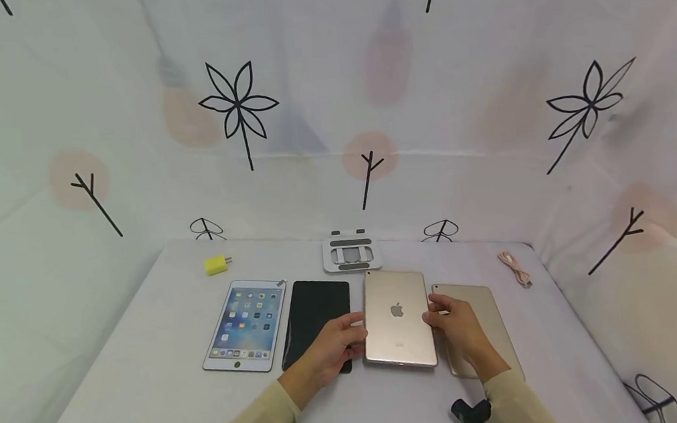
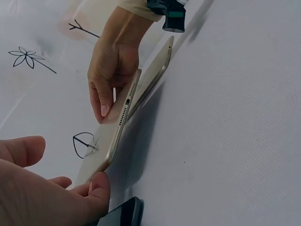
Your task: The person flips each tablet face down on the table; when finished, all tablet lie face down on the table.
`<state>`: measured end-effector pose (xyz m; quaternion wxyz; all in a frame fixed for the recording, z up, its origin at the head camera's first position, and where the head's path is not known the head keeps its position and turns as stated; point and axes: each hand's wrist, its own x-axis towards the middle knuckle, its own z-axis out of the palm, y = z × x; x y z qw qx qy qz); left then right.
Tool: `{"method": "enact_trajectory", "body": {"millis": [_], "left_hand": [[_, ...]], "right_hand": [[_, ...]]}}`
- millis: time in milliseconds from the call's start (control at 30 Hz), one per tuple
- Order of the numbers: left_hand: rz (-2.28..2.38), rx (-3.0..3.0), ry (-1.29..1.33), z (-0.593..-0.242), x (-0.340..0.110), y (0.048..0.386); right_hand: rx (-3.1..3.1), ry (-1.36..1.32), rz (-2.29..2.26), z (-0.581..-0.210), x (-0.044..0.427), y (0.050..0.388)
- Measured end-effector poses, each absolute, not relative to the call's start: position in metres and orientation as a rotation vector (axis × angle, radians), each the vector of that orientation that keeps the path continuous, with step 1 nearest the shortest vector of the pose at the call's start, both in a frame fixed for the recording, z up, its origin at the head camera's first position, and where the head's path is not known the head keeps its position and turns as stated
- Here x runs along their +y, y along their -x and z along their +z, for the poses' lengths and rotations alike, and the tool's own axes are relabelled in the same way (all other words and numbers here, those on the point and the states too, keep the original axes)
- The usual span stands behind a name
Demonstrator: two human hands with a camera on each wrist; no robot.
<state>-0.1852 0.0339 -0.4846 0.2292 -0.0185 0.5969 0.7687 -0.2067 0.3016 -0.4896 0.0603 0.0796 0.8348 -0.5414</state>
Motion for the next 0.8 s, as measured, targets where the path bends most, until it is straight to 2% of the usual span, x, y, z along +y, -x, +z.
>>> {"method": "enact_trajectory", "body": {"millis": [800], "left_hand": [[2.055,1.595,-0.03,-0.4849,0.0335,0.1814]], "right_hand": [[2.835,-0.278,-1.205,-0.4973,0.2935,0.2085]]}}
